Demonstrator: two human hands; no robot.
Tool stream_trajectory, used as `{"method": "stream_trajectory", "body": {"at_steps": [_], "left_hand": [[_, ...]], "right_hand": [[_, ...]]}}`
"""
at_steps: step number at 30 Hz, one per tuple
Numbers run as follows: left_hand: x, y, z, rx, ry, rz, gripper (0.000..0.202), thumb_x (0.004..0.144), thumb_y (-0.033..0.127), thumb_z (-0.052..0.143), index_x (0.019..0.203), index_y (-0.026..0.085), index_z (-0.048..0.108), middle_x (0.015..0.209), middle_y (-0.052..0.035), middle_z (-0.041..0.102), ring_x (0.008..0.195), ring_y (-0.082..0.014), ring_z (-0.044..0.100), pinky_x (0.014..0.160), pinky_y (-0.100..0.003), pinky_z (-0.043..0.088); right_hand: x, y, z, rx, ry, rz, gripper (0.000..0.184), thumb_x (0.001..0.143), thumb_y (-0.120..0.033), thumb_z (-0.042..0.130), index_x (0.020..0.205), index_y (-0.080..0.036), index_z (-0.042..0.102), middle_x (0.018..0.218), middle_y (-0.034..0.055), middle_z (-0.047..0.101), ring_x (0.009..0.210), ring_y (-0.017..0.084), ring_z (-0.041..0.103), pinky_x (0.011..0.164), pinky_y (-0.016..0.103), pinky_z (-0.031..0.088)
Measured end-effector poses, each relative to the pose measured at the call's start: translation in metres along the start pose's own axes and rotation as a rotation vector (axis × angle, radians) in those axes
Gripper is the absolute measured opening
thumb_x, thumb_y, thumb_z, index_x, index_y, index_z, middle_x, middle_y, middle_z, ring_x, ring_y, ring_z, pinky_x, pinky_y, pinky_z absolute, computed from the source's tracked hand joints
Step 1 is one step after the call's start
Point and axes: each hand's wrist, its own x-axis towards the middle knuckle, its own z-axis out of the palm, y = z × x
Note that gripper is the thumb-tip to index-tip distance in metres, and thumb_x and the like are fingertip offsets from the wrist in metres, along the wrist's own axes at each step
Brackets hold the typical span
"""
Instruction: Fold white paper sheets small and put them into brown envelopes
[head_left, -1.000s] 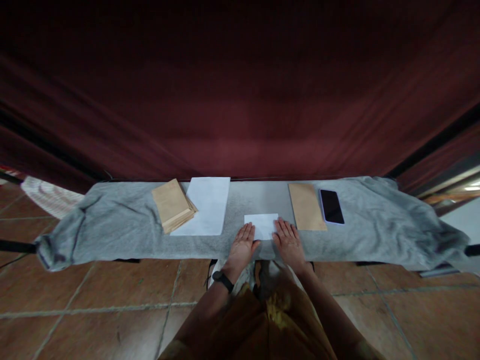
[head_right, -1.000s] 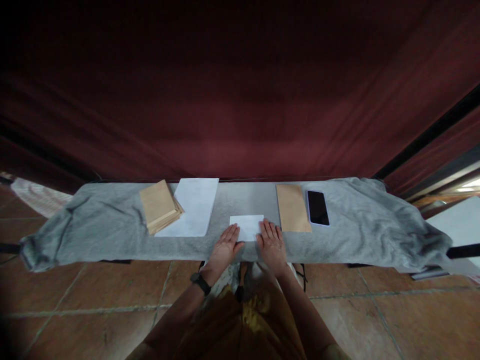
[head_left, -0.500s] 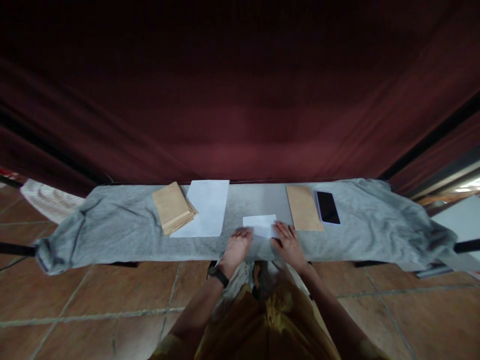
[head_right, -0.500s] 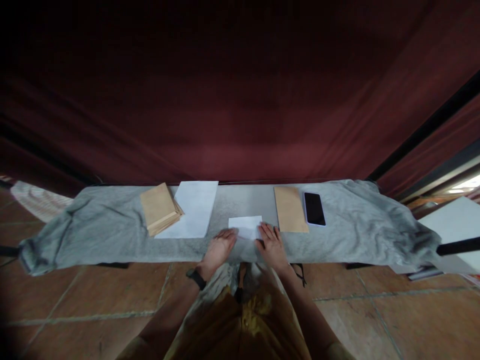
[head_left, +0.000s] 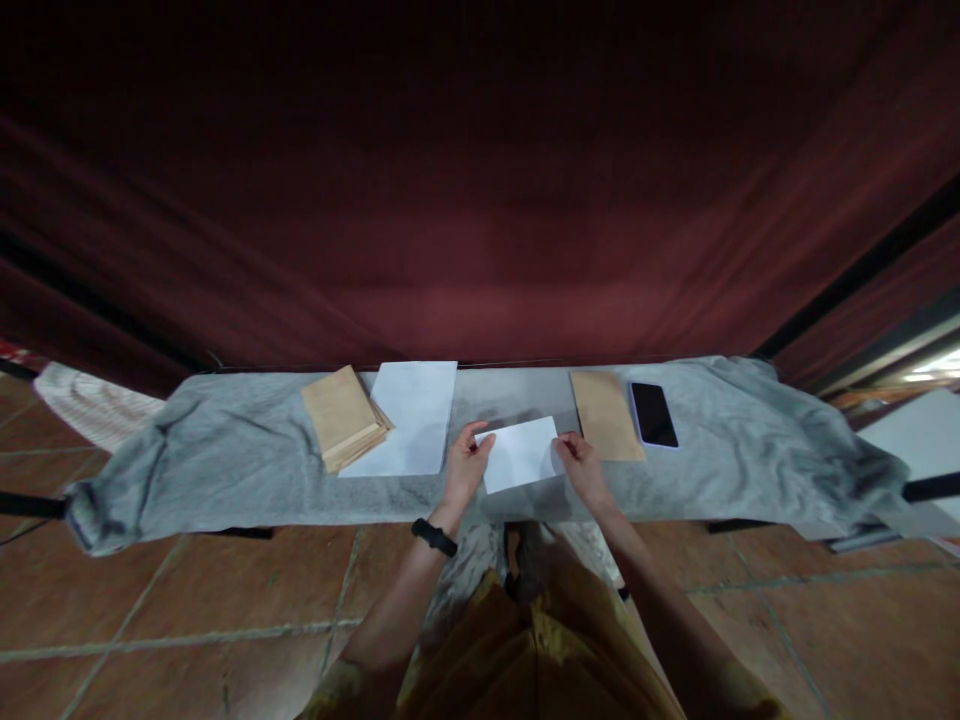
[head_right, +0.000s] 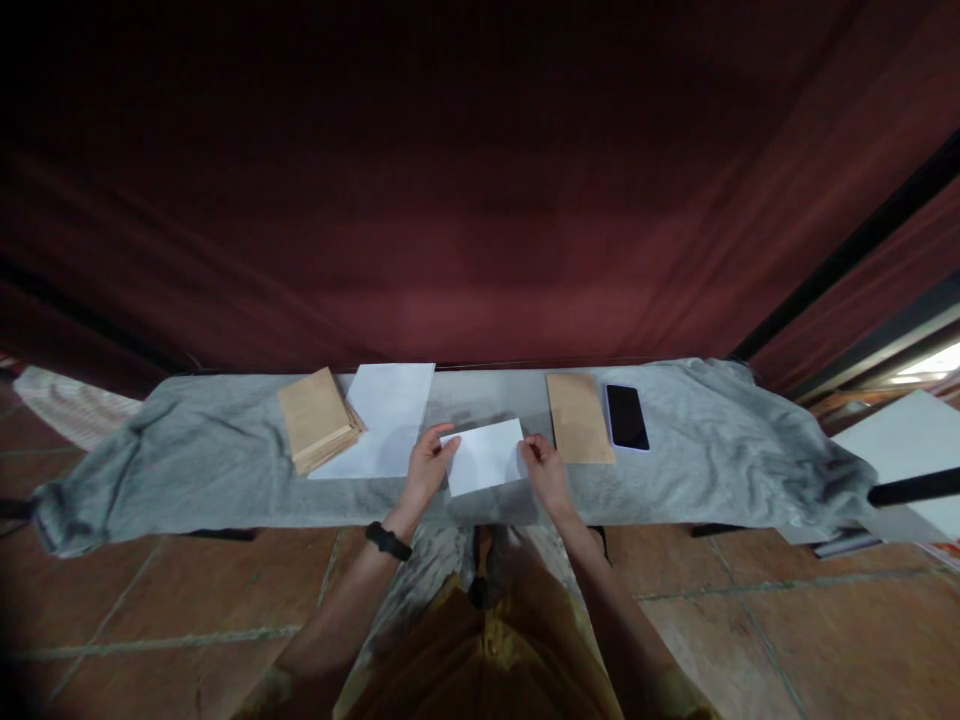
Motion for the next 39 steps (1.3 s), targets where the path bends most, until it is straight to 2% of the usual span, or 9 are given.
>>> {"method": "stream_trajectory", "body": {"at_steps": [3, 7, 14, 19, 23, 26, 30, 35, 39], "left_hand": [[-0.008, -0.012, 0.011, -0.05, 0.009, -0.048, 0.05, 0.086, 0.028, 0.068, 0.133, 0.014, 0.058, 0.067, 0.0054, 0.059, 0.058, -0.0126, 0.058, 0.055, -0.022, 0.046], [-0.022, -0.026, 0.021, -0.026, -0.007, -0.074, 0.06, 0.079, 0.014, 0.07, 0.138, 0.016, 0.056, 0.08, 0.0002, 0.069, 0.065, -0.015, 0.066, 0.061, -0.027, 0.055], [-0.022, -0.029, 0.026, 0.187, 0.01, 0.031, 0.055, 0.083, 0.004, 0.058, 0.135, 0.022, 0.061, 0.125, -0.0092, 0.066, 0.099, -0.0205, 0.07, 0.096, -0.038, 0.058], [-0.03, -0.022, 0.031, 0.349, 0.002, 0.139, 0.05, 0.088, 0.001, 0.048, 0.131, 0.022, 0.063, 0.145, -0.0104, 0.057, 0.133, -0.0265, 0.055, 0.115, -0.048, 0.046], [-0.045, -0.018, 0.044, 0.572, -0.049, 0.298, 0.049, 0.095, 0.008, 0.043, 0.142, 0.019, 0.055, 0.159, -0.012, 0.044, 0.15, -0.0294, 0.036, 0.122, -0.054, 0.035], [-0.056, -0.02, 0.06, 0.765, -0.139, 0.425, 0.053, 0.099, 0.019, 0.042, 0.152, 0.014, 0.042, 0.162, -0.0154, 0.039, 0.154, -0.0298, 0.029, 0.123, -0.056, 0.033], [-0.064, -0.027, 0.073, 0.89, -0.217, 0.446, 0.061, 0.097, 0.016, 0.04, 0.157, 0.01, 0.033, 0.161, -0.0176, 0.041, 0.153, -0.0287, 0.032, 0.123, -0.053, 0.031], [-0.066, -0.029, 0.064, 0.962, -0.22, 0.434, 0.062, 0.098, 0.014, 0.034, 0.16, 0.009, 0.027, 0.163, -0.0163, 0.038, 0.154, -0.0248, 0.028, 0.126, -0.05, 0.028], [-0.066, -0.03, 0.049, 0.946, -0.161, 0.388, 0.06, 0.103, 0.024, 0.032, 0.16, 0.008, 0.024, 0.163, -0.0181, 0.037, 0.154, -0.0264, 0.028, 0.125, -0.053, 0.027]], "right_hand": [[0.002, 0.001, 0.008, -0.106, 0.039, 0.04, 0.038, 0.099, -0.046, 0.039, 0.093, -0.02, 0.066, 0.075, 0.0039, 0.069, 0.068, 0.019, 0.064, 0.062, 0.027, 0.047], [-0.002, 0.005, 0.016, -0.277, 0.049, 0.066, 0.032, 0.101, -0.037, 0.04, 0.097, -0.02, 0.067, 0.082, 0.0081, 0.072, 0.073, 0.02, 0.068, 0.064, 0.027, 0.046], [-0.007, 0.005, 0.022, -0.523, 0.017, 0.024, 0.027, 0.102, -0.026, 0.041, 0.106, -0.017, 0.066, 0.1, 0.0144, 0.074, 0.085, 0.023, 0.07, 0.072, 0.029, 0.049], [-0.009, 0.008, 0.021, -0.613, 0.011, -0.002, 0.024, 0.102, -0.024, 0.044, 0.112, -0.017, 0.065, 0.102, 0.0147, 0.072, 0.092, 0.026, 0.069, 0.08, 0.034, 0.051], [-0.009, 0.005, 0.027, -0.615, 0.017, -0.057, 0.032, 0.102, -0.025, 0.041, 0.122, -0.013, 0.064, 0.11, 0.0185, 0.07, 0.105, 0.031, 0.065, 0.092, 0.043, 0.051], [-0.013, -0.002, 0.04, -0.489, -0.014, -0.218, 0.041, 0.104, -0.03, 0.037, 0.133, -0.014, 0.061, 0.126, 0.018, 0.068, 0.12, 0.029, 0.061, 0.103, 0.045, 0.049], [-0.028, -0.007, 0.057, -0.433, -0.156, -0.425, 0.049, 0.106, -0.027, 0.027, 0.147, -0.015, 0.052, 0.146, 0.0134, 0.06, 0.139, 0.022, 0.05, 0.117, 0.045, 0.04], [-0.04, 0.0, 0.052, -0.58, -0.199, -0.444, 0.052, 0.107, -0.028, 0.028, 0.155, -0.013, 0.04, 0.156, 0.0138, 0.049, 0.148, 0.022, 0.04, 0.124, 0.047, 0.029], [-0.041, 0.008, 0.041, -0.664, -0.171, -0.439, 0.054, 0.107, -0.031, 0.035, 0.157, -0.011, 0.036, 0.158, 0.0156, 0.046, 0.149, 0.024, 0.037, 0.123, 0.049, 0.027]]}}
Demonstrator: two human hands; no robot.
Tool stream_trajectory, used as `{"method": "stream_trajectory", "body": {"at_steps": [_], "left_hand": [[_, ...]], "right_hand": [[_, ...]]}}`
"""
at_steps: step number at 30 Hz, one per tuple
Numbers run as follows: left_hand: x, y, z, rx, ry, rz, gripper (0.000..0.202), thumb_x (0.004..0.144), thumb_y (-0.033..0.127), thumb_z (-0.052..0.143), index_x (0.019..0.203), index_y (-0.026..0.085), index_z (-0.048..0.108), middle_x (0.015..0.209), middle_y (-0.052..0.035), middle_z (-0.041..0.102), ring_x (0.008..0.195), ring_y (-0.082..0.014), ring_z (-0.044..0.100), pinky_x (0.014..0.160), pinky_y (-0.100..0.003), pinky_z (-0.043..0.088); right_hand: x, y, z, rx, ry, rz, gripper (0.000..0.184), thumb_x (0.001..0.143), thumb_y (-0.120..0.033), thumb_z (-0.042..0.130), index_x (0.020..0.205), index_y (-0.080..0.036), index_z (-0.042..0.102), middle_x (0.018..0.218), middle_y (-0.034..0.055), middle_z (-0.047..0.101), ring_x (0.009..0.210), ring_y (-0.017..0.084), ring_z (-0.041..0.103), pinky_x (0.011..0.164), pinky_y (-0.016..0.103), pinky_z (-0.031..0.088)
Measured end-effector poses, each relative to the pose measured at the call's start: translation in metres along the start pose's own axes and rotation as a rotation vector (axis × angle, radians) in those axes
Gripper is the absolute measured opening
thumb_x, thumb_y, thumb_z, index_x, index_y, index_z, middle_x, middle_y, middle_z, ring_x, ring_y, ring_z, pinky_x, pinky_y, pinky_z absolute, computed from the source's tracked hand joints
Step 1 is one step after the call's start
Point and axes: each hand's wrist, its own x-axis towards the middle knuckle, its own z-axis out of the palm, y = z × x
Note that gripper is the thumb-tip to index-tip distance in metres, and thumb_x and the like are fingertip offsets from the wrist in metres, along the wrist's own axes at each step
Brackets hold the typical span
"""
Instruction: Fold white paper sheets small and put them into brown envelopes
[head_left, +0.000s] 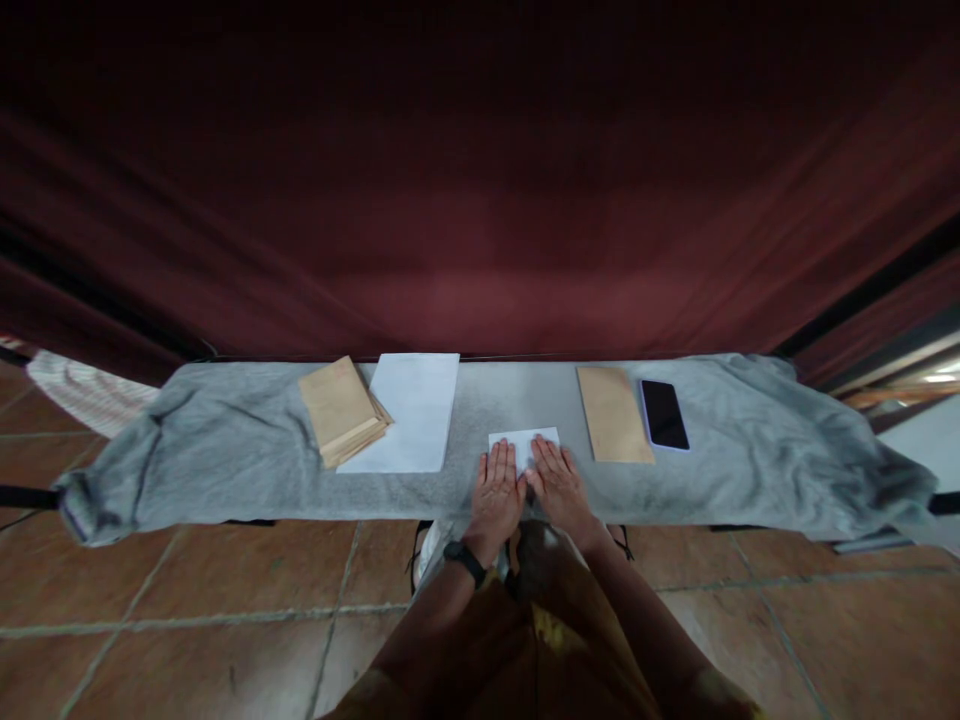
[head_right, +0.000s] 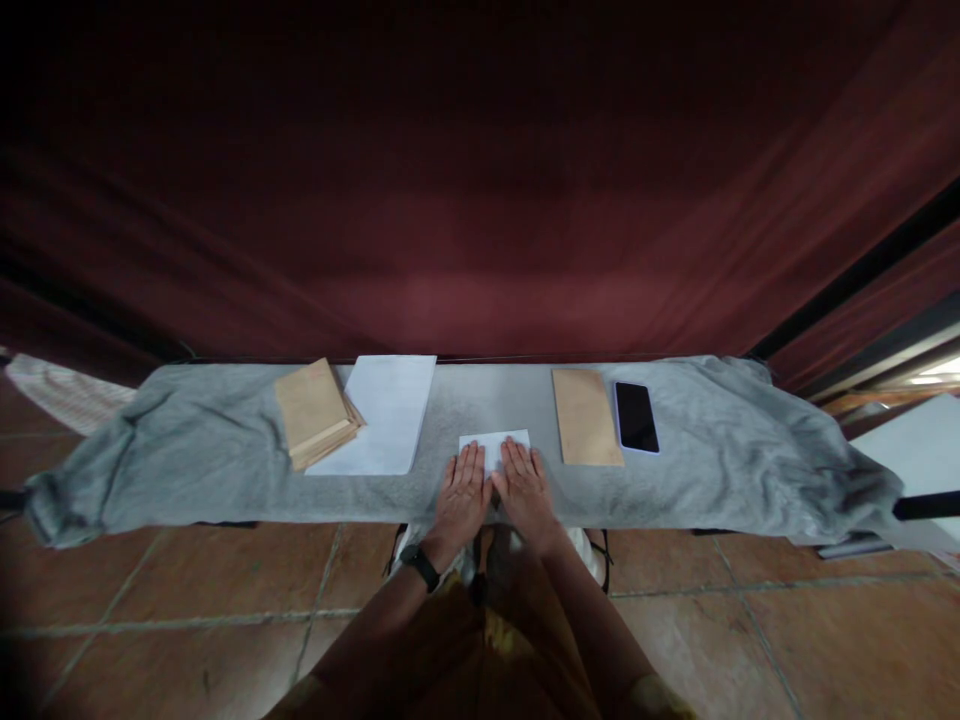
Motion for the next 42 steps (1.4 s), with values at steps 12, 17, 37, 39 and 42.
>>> {"method": "stream_trajectory", "body": {"at_steps": [12, 17, 37, 39, 42], "left_hand": [[-0.01, -0.021, -0.014, -0.084, 0.04, -0.109, 0.059, 0.103, 0.031, 0.038, 0.158, 0.01, 0.033, 0.16, -0.0196, 0.041, 0.153, -0.0304, 0.031, 0.123, -0.057, 0.03], [-0.008, -0.012, -0.018, -0.046, 0.065, -0.098, 0.058, 0.104, 0.031, 0.037, 0.156, 0.005, 0.032, 0.161, -0.0219, 0.038, 0.154, -0.031, 0.027, 0.125, -0.056, 0.027], [-0.019, 0.013, -0.014, -0.084, -0.134, 0.277, 0.079, 0.099, 0.063, 0.043, 0.158, 0.012, 0.03, 0.166, -0.019, 0.029, 0.157, -0.0286, 0.02, 0.127, -0.053, 0.016], [-0.019, 0.013, -0.014, -0.08, -0.129, 0.283, 0.08, 0.099, 0.064, 0.043, 0.158, 0.011, 0.029, 0.167, -0.0192, 0.028, 0.157, -0.0285, 0.02, 0.127, -0.051, 0.016], [-0.02, 0.013, -0.013, -0.078, -0.122, 0.285, 0.084, 0.098, 0.064, 0.045, 0.157, 0.007, 0.03, 0.166, -0.021, 0.027, 0.157, -0.0293, 0.019, 0.128, -0.05, 0.017]], "right_hand": [[-0.012, 0.02, -0.009, -0.066, 0.036, 0.064, 0.06, 0.106, -0.039, 0.035, 0.161, -0.013, 0.028, 0.157, 0.0169, 0.047, 0.145, 0.028, 0.043, 0.119, 0.05, 0.03], [-0.013, 0.019, -0.008, -0.083, 0.048, 0.075, 0.061, 0.106, -0.039, 0.034, 0.16, -0.011, 0.029, 0.158, 0.0178, 0.046, 0.145, 0.029, 0.043, 0.119, 0.049, 0.03], [-0.018, 0.025, -0.005, -0.057, 0.026, 0.069, 0.059, 0.105, -0.03, 0.034, 0.161, -0.012, 0.028, 0.159, 0.0178, 0.043, 0.148, 0.029, 0.038, 0.121, 0.051, 0.029], [-0.017, 0.024, -0.007, -0.059, 0.032, 0.086, 0.058, 0.106, -0.029, 0.033, 0.16, -0.011, 0.029, 0.159, 0.0182, 0.044, 0.148, 0.029, 0.038, 0.12, 0.052, 0.03], [-0.013, 0.021, -0.009, -0.036, 0.043, 0.087, 0.057, 0.106, -0.028, 0.031, 0.159, -0.009, 0.03, 0.16, 0.0192, 0.042, 0.149, 0.029, 0.036, 0.12, 0.052, 0.03]]}}
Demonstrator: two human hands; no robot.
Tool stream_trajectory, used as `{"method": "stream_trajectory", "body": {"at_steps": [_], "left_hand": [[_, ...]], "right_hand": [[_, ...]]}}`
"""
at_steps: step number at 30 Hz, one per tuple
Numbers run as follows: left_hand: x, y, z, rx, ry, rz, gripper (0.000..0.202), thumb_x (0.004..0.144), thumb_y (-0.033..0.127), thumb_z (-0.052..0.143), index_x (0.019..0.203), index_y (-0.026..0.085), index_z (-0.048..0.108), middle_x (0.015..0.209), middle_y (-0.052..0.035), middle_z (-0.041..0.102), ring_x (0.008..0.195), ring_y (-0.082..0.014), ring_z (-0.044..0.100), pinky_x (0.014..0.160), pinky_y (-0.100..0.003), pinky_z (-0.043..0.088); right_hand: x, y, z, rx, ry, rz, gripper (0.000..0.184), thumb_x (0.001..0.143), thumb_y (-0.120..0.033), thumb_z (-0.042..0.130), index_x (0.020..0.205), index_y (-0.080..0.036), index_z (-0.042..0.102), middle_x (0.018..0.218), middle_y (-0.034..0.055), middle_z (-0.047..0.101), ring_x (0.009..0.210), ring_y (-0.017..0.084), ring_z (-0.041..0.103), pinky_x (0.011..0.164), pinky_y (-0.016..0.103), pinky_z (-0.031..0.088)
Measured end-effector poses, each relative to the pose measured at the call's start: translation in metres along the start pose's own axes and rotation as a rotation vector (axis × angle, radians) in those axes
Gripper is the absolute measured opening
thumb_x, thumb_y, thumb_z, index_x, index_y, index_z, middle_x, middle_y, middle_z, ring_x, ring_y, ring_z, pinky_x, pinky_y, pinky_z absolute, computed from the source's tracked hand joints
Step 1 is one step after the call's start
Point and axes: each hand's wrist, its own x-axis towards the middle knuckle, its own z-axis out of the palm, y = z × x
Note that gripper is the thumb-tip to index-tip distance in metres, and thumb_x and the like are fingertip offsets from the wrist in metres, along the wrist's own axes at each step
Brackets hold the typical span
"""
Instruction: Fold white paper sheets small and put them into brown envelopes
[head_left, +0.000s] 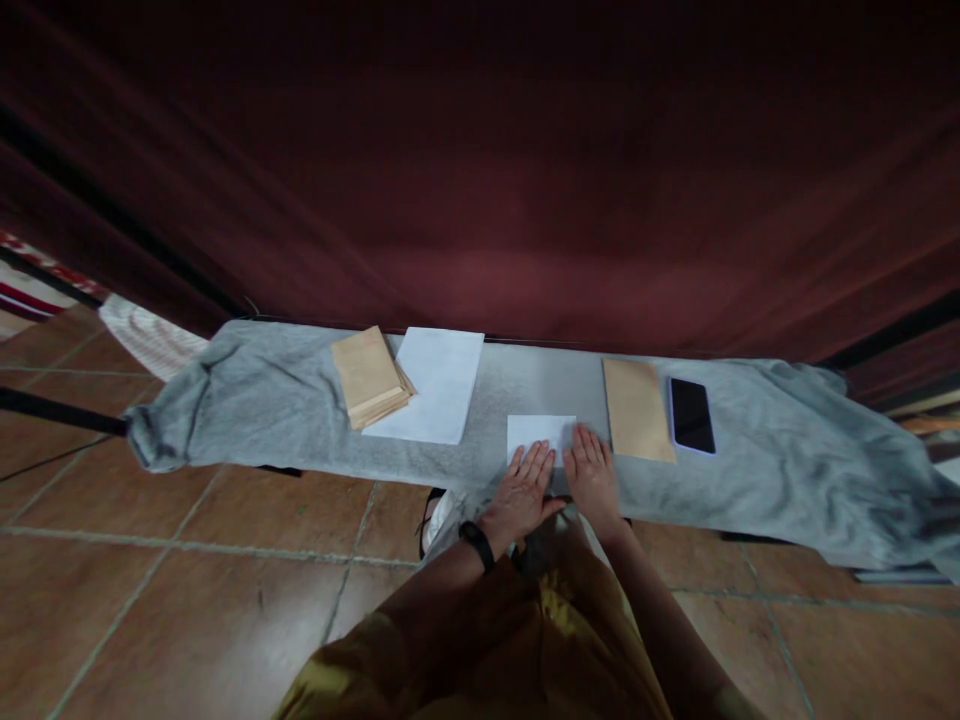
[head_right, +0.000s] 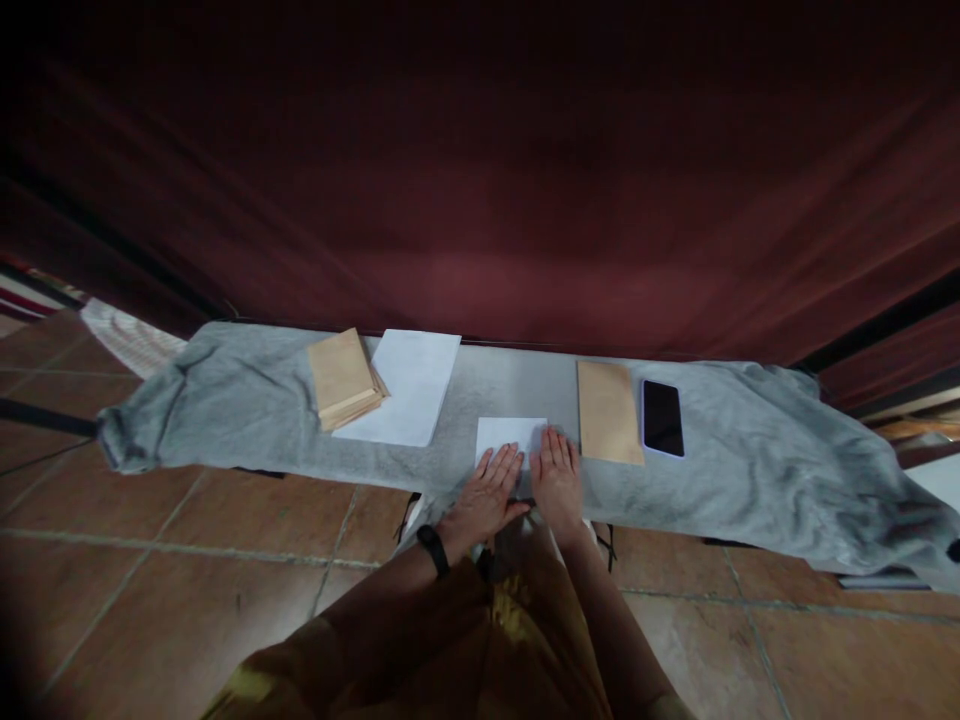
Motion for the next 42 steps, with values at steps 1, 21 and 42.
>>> {"method": "stream_trajectory", "body": {"at_steps": [1, 21, 42], "left_hand": [[0.0, 0.0, 0.0, -0.001, -0.002, -0.002, 0.084, 0.097, 0.064, 0.046, 0.157, 0.006, 0.031, 0.166, -0.0217, 0.028, 0.157, -0.0297, 0.019, 0.128, -0.05, 0.017], [0.0, -0.004, -0.006, -0.049, 0.03, -0.078, 0.07, 0.103, 0.054, 0.038, 0.156, 0.008, 0.034, 0.164, -0.0195, 0.034, 0.156, -0.0272, 0.024, 0.127, -0.05, 0.023], [0.047, -0.011, 0.013, 0.044, 0.117, -0.256, 0.059, 0.107, 0.038, 0.03, 0.154, 0.004, 0.037, 0.161, -0.0188, 0.04, 0.153, -0.0273, 0.031, 0.124, -0.049, 0.032]], "right_hand": [[0.002, -0.003, -0.001, 0.016, -0.011, -0.028, 0.056, 0.106, -0.027, 0.03, 0.159, -0.008, 0.031, 0.16, 0.0191, 0.041, 0.15, 0.028, 0.035, 0.12, 0.052, 0.031], [-0.004, -0.004, 0.001, -0.012, -0.072, -0.077, 0.055, 0.108, -0.035, 0.03, 0.159, -0.014, 0.032, 0.162, 0.0136, 0.041, 0.15, 0.025, 0.036, 0.123, 0.048, 0.026], [-0.004, -0.007, 0.002, -0.055, -0.058, -0.014, 0.054, 0.107, -0.029, 0.032, 0.158, -0.012, 0.035, 0.161, 0.0138, 0.041, 0.149, 0.025, 0.038, 0.123, 0.048, 0.023]]}}
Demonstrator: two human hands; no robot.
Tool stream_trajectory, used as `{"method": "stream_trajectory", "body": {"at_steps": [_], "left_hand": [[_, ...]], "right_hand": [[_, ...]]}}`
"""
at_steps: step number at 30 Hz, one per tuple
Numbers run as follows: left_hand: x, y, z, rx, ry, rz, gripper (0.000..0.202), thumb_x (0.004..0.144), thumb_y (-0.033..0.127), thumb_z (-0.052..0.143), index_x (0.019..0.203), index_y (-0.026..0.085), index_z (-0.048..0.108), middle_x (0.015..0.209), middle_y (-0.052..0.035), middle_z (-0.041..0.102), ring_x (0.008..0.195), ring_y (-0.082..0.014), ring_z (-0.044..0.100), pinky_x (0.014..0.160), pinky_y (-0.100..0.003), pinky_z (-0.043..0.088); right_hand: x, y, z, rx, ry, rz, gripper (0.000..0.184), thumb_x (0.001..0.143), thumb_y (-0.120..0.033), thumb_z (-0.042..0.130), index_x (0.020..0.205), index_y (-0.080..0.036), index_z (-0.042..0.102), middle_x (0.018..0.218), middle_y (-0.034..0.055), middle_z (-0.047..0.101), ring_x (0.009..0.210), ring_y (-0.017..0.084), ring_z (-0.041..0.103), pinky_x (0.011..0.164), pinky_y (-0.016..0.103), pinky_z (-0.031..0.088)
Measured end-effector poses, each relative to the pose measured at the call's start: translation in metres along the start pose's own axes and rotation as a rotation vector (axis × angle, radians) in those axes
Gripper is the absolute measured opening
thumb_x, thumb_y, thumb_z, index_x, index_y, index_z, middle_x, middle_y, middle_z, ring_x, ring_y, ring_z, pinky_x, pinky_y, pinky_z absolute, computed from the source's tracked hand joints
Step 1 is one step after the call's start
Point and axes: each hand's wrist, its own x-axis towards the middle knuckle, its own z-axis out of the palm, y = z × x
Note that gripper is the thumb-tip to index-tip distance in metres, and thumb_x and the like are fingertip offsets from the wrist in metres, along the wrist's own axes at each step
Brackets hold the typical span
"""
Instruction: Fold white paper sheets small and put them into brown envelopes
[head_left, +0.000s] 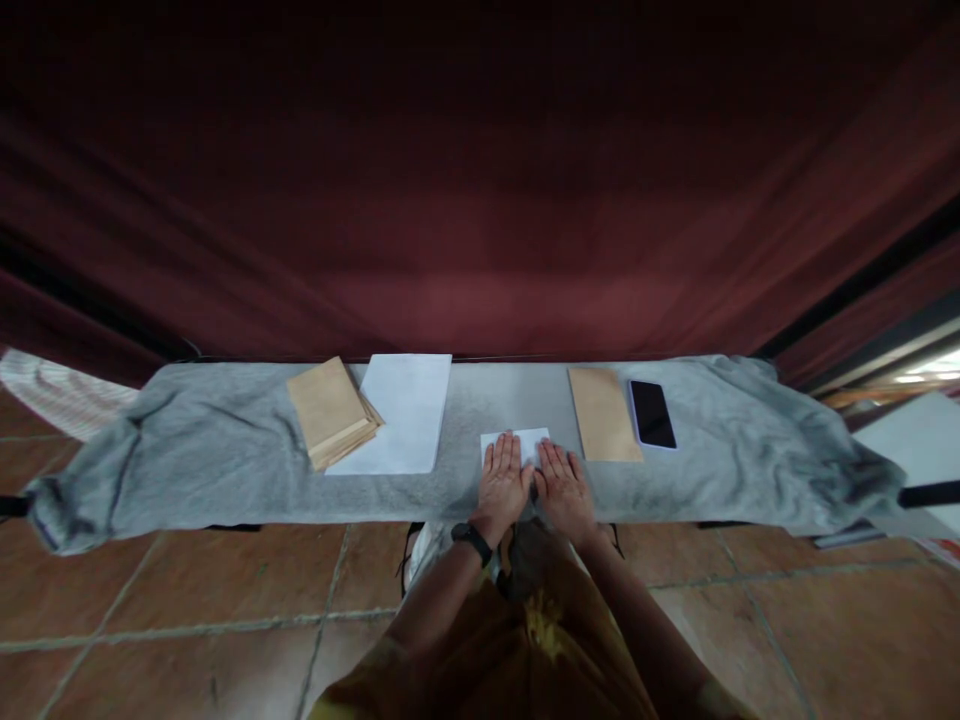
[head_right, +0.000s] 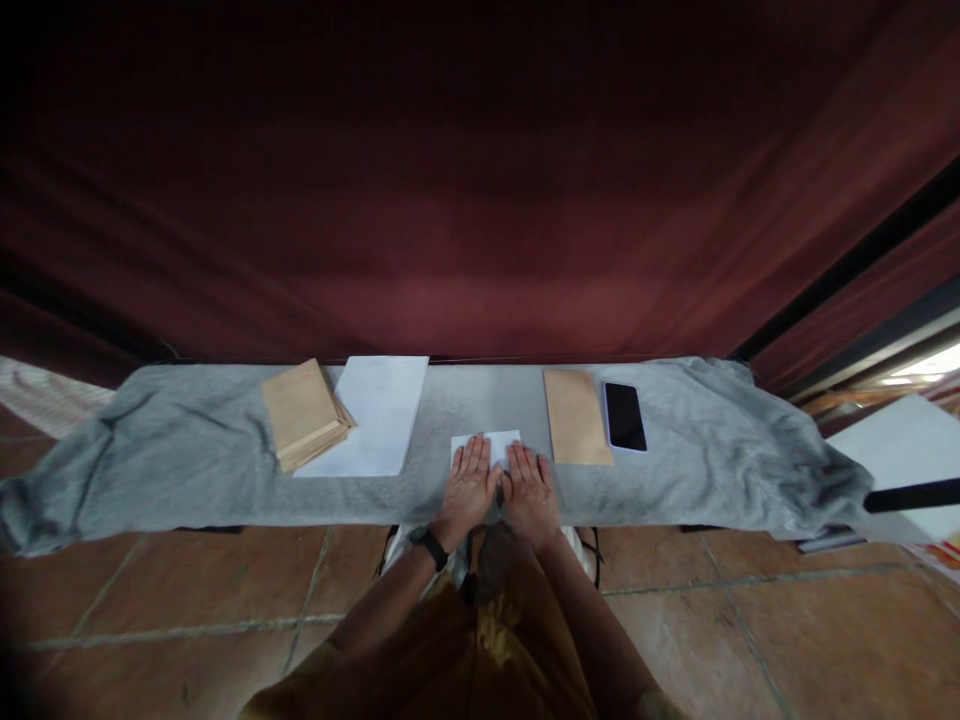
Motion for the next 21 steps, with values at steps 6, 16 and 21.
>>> {"method": "stream_trajectory", "body": {"at_steps": [6, 16, 21], "left_hand": [[-0.003, -0.016, 0.002, 0.03, 0.006, -0.017, 0.059, 0.106, 0.034, 0.032, 0.157, 0.005, 0.033, 0.163, -0.0178, 0.036, 0.154, -0.0254, 0.029, 0.126, -0.048, 0.028], [-0.005, -0.02, -0.002, 0.071, -0.025, 0.018, 0.058, 0.101, 0.019, 0.033, 0.159, 0.01, 0.031, 0.165, -0.016, 0.034, 0.154, -0.0258, 0.028, 0.125, -0.05, 0.029], [-0.005, -0.022, -0.002, 0.044, -0.019, 0.0, 0.057, 0.103, 0.024, 0.032, 0.157, 0.009, 0.033, 0.164, -0.0155, 0.036, 0.154, -0.0245, 0.029, 0.125, -0.047, 0.03]], "right_hand": [[0.001, -0.001, 0.002, 0.003, 0.029, 0.026, 0.053, 0.107, -0.029, 0.032, 0.157, -0.012, 0.037, 0.16, 0.0135, 0.044, 0.149, 0.026, 0.038, 0.124, 0.05, 0.023], [0.036, -0.023, 0.008, 0.091, -0.028, -0.065, 0.049, 0.107, -0.027, 0.031, 0.151, -0.015, 0.048, 0.156, 0.0116, 0.049, 0.147, 0.024, 0.041, 0.124, 0.052, 0.024], [0.03, -0.015, 0.009, 0.029, -0.008, -0.051, 0.051, 0.107, -0.031, 0.034, 0.154, -0.013, 0.042, 0.158, 0.0132, 0.046, 0.149, 0.025, 0.039, 0.122, 0.05, 0.027]]}}
